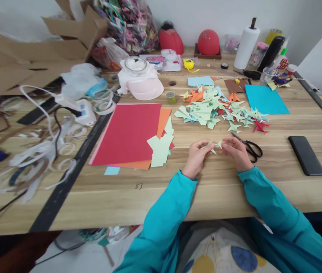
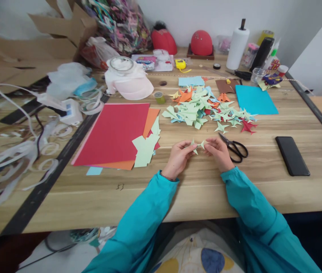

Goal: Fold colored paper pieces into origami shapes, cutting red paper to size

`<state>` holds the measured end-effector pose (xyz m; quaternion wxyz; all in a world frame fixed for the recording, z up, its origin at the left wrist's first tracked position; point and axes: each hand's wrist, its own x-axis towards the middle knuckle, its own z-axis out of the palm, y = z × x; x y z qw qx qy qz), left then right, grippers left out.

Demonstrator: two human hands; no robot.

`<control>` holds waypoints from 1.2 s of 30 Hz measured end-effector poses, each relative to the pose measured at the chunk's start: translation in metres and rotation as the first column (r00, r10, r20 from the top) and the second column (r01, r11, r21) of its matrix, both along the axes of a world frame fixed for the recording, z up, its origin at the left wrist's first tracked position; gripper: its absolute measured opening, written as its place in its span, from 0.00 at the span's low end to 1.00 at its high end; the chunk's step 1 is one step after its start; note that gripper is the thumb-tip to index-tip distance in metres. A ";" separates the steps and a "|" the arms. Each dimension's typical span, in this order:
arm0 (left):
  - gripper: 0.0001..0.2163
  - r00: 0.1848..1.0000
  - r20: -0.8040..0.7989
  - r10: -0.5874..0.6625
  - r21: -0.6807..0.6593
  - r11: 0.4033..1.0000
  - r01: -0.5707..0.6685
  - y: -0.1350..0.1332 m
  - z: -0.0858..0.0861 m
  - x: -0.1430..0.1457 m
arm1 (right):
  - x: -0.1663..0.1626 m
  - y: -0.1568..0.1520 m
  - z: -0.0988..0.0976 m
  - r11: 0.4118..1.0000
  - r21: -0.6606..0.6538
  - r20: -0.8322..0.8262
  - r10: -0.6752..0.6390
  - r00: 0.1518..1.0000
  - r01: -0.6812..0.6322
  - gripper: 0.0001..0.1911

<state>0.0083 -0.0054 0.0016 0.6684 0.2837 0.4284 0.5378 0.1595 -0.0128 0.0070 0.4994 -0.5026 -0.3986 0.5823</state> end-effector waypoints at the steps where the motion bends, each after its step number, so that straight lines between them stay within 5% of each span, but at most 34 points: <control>1: 0.14 1.000 0.003 0.005 0.000 1.000 -0.005 0.000 0.000 0.000 | -0.001 0.000 0.000 1.000 -0.008 -0.004 0.019 1.000 -0.019 0.20; 12: 0.16 0.998 0.037 0.050 0.004 0.999 -0.050 -0.001 0.000 0.000 | -0.005 -0.002 -0.003 0.977 0.072 0.127 0.189 0.974 -0.199 0.19; 21: 0.10 0.983 0.150 -0.102 0.019 0.995 0.100 0.000 0.006 -0.004 | 0.000 -0.002 -0.001 0.976 0.217 0.247 -0.050 0.968 -0.005 0.17; 26: 0.11 0.994 0.066 -0.084 0.052 0.995 0.081 -0.001 0.003 -0.003 | 0.000 -0.002 -0.001 0.972 0.234 0.232 -0.086 0.969 0.030 0.16; 36: 0.15 0.999 0.043 -0.022 0.056 0.998 0.020 -0.001 0.001 -0.001 | 0.000 -0.007 0.003 0.982 0.182 0.082 0.041 0.996 -0.056 0.17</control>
